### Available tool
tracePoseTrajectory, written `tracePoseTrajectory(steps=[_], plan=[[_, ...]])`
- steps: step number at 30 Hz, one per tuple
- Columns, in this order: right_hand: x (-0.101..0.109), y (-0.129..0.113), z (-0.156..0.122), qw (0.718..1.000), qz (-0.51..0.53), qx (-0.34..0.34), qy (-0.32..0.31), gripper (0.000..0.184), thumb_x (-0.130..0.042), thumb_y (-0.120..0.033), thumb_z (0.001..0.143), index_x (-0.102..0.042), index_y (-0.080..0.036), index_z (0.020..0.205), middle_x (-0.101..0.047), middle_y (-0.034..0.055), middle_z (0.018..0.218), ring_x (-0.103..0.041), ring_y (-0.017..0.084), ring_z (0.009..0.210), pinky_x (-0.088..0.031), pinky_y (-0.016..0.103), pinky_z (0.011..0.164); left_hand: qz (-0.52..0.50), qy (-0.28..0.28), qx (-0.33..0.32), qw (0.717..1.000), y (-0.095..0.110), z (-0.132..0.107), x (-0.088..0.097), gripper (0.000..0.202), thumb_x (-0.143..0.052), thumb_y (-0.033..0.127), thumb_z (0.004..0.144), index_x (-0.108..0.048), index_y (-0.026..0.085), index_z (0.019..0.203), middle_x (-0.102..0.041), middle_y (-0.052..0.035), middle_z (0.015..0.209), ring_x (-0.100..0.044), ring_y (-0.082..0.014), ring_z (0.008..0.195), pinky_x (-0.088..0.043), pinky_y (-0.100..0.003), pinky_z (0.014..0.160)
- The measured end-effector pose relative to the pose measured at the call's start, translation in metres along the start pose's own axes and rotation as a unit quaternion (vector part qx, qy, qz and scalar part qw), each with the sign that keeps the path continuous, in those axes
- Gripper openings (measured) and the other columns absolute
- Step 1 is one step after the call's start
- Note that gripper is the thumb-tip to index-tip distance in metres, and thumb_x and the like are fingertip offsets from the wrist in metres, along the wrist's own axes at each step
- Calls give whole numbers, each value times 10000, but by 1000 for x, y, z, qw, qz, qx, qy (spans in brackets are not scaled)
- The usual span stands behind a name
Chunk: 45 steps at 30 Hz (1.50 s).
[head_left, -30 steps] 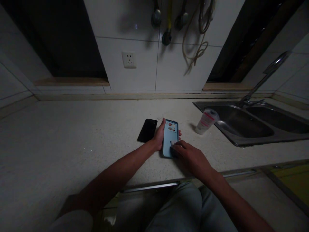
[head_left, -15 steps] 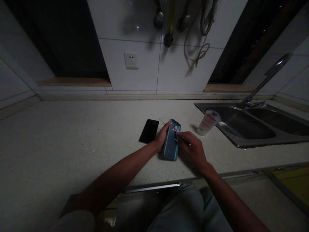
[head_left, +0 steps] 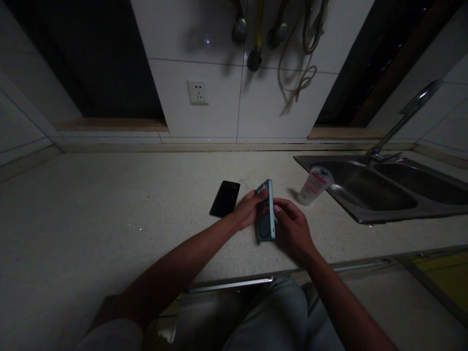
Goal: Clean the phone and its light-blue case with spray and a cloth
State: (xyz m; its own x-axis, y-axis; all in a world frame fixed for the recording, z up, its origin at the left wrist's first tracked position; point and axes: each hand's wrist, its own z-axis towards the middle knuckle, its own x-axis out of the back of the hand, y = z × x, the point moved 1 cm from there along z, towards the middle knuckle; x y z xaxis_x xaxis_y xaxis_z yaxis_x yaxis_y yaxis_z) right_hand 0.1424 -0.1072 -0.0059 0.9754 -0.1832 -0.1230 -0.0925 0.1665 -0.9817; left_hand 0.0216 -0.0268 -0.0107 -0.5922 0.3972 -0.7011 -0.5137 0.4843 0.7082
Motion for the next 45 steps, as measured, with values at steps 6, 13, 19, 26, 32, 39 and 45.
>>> tracePoseTrajectory(steps=[6,13,19,26,32,39,45], plan=[[3,1,1,995,78,-63,-12,448,-848,-431,684,-689,-213,1042,-731,40,950,-658,173,778,-544,287,671,5,37,-24,999,2,1,3,374,-847,205,679,-596,160,953,-686,-29,761,-656,-158,612,-545,-275,621],[1,1,-3,985,88,-117,-89,500,-872,-376,658,-695,-182,1083,-753,71,1017,-702,194,802,-570,323,739,-74,-7,97,992,6,0,4,236,-613,222,857,-663,85,1043,-741,-160,957,-727,-248,838,-555,-378,830],[5,5,0,990,81,-109,-39,470,-886,-374,648,-706,-157,1024,-761,64,942,-690,169,741,-567,293,693,-118,-27,93,988,10,-2,1,344,-482,190,899,-632,36,1168,-720,-209,1096,-701,-273,1039,-517,-396,939],[16,10,7,978,102,-72,167,483,-938,-356,534,-730,-177,931,-741,25,822,-674,162,706,-569,294,655,-143,-7,32,989,10,1,1,461,-522,71,796,-595,127,1248,-737,-150,1015,-717,-271,987,-493,-441,973],[14,5,3,978,94,-71,173,461,-940,-361,519,-750,-166,891,-743,29,802,-664,140,682,-552,254,616,-150,-21,48,987,11,3,4,306,-521,231,894,-640,118,1151,-733,-148,954,-718,-279,952,-507,-448,943],[44,2,15,969,125,-61,206,460,-960,-298,460,-749,-154,843,-747,35,852,-675,122,757,-570,207,674,-144,-50,86,985,16,3,9,537,-477,553,952,-627,90,1180,-728,-181,896,-728,-317,890,-536,-514,873],[48,-6,17,961,104,31,254,451,-916,-284,554,-731,-169,949,-726,25,957,-680,126,834,-572,269,813,-132,-84,113,981,14,1,5,650,-391,622,960,-598,78,1249,-735,-196,902,-733,-319,857,-540,-551,862]])
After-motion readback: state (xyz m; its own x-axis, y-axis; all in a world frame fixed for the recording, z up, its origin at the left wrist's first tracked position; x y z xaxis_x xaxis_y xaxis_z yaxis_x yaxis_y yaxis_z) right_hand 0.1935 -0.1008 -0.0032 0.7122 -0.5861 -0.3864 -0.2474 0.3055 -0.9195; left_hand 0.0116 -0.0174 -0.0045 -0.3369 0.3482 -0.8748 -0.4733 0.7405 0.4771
